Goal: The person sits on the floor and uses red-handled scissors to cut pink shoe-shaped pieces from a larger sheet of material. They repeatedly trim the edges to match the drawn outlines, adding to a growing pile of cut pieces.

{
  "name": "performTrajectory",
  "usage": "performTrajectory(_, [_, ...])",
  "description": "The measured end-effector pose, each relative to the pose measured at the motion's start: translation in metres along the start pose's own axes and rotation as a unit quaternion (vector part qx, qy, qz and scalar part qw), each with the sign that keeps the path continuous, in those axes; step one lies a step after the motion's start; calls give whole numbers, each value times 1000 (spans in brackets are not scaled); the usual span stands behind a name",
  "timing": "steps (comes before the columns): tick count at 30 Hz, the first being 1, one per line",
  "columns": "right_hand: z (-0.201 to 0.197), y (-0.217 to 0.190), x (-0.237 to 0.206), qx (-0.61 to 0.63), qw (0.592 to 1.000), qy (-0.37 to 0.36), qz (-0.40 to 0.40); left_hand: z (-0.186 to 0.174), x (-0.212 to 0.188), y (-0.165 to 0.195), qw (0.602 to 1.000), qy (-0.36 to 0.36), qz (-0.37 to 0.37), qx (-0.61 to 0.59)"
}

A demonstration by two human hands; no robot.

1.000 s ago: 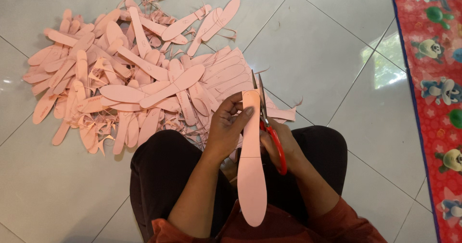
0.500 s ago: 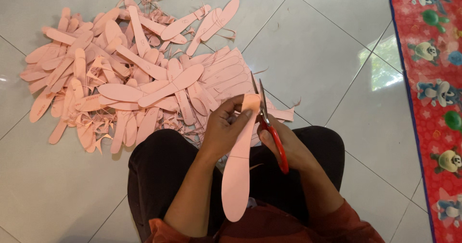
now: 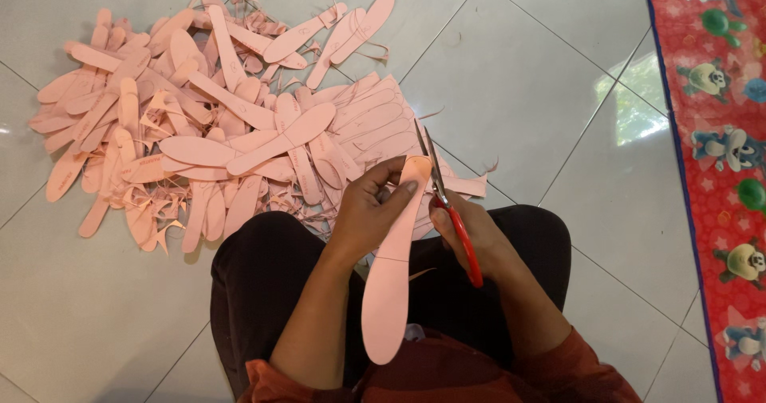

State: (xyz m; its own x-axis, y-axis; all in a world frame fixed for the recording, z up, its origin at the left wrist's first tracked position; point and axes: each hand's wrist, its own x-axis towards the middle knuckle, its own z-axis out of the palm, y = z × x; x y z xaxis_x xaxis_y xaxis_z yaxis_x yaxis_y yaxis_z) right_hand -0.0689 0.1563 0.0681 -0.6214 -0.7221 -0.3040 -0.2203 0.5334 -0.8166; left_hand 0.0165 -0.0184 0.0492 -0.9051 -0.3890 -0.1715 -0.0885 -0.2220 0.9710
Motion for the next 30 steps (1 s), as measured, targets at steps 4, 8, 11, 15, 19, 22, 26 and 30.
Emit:
performTrajectory(4, [-3,3,-3,26,999,-12,27,-7,1,1,1000,-27,-5,-5])
performTrajectory(8, [-10,2,-4,30,995,-38,86,-16,3,-1,999,-44,-22,1])
performTrajectory(11, [-14,2,-8,33,990,-47,129,-23,4,-7,998,-48,-28,3])
performTrajectory(15, [-11,5,-9,80,995,-46,40,-25,13,-19,993,-49,-62,-90])
performTrajectory(19, [9,8,-1,246,966,7,74,-7,16,-34,979,-38,-36,-199])
performTrajectory(22, [25,9,4,247,965,50,78,18,8,-45,984,-19,38,-173])
performTrajectory(26, [40,9,2,256,965,39,43,35,8,-50,948,102,56,-297])
performTrajectory(30, [37,13,2,200,979,20,-16,29,2,-41,952,129,-40,-274])
